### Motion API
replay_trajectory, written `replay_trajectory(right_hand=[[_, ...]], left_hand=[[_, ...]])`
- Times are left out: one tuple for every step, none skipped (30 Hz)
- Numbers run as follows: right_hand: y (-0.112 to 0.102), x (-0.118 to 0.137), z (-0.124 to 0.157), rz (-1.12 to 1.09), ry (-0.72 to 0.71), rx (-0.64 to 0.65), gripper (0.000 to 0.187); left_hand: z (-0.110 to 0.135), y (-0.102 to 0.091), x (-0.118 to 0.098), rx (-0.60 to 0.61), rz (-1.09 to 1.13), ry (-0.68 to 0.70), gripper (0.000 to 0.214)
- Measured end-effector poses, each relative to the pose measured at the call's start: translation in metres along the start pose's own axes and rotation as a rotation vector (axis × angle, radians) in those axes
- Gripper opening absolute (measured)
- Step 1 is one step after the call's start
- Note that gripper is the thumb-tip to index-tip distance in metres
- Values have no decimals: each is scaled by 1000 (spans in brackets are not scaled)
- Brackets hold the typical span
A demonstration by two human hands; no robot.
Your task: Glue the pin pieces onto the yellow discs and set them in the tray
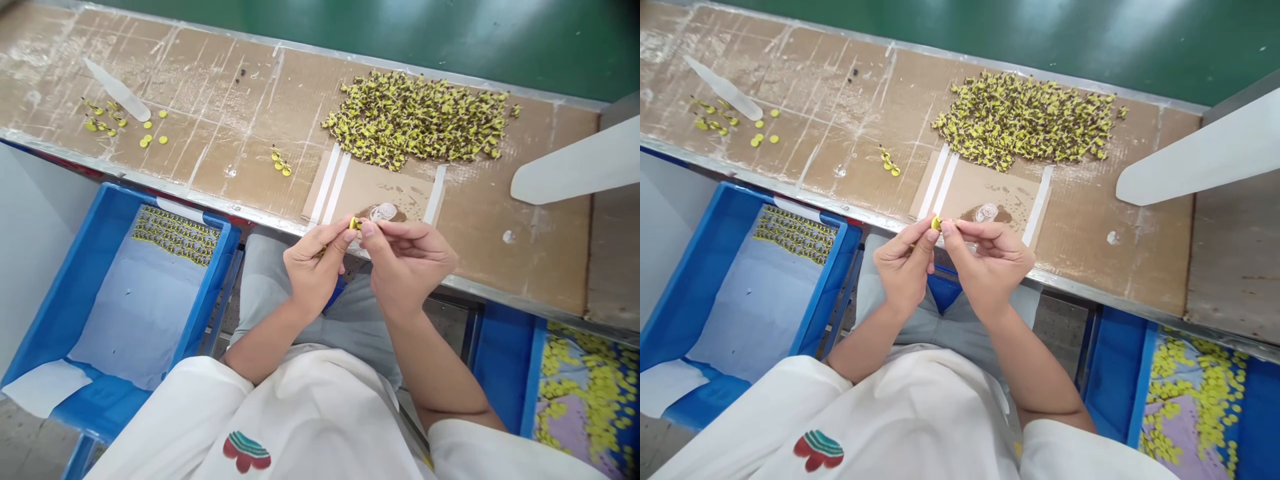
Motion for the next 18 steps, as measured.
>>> replay_trajectory(right_hand=[[2,-1,-1,-1,4,6,16],[5,-2,-2,-10,5,16,16],[8,-3,-3,-23,7,26,16],[11,-3,-4,-36,11,36,16],[15,-3,-5,-49,16,44,15],[19,-3,-6,-64,20,48,15],[23,-3,-6,-82,26,52,15],[27,-2,-6,-99,32,56,15],[31,-2,-7,-116,41,59,16],[35,-1,-7,-131,52,63,16],[39,-1,-6,-142,66,69,16],[44,0,-6,-150,84,76,17],[48,0,-6,-154,102,85,17],[52,0,-5,-157,120,91,18],[57,0,-5,-158,135,95,18],[61,0,-4,-159,148,96,19],[65,0,-3,-160,157,95,19],[68,0,-3,-161,164,96,19]], left_hand=[[-1,-2,1,-10,5,-25,24],[-2,-4,2,-16,9,-45,25],[-4,-7,3,-17,7,-56,25],[-6,-10,2,-14,0,-55,25],[-7,-13,0,-9,-12,-42,24],[-9,-16,-3,-2,-25,-19,23],[-11,-19,-7,6,-38,9,22],[-12,-23,-11,14,-50,37,21],[-14,-26,-15,17,-63,60,21],[-15,-30,-19,20,-77,77,21],[-16,-33,-23,21,-92,85,20],[-18,-37,-26,18,-106,85,21],[-19,-41,-29,11,-116,75,21],[-20,-45,-30,3,-118,61,23],[-21,-50,-32,-3,-117,46,24],[-22,-54,-33,-6,-116,36,25],[-23,-58,-34,-5,-116,32,25],[-24,-62,-35,0,-119,37,24]])
Point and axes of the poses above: each hand's wrist, its own z-axis away from the middle knuckle, its own y-axis out of the palm, x = y × z, the point moved 5 cm from there along -z, towards the middle knuckle, and after that the axes turned 11 degrees about x, right-handed, at the moved point
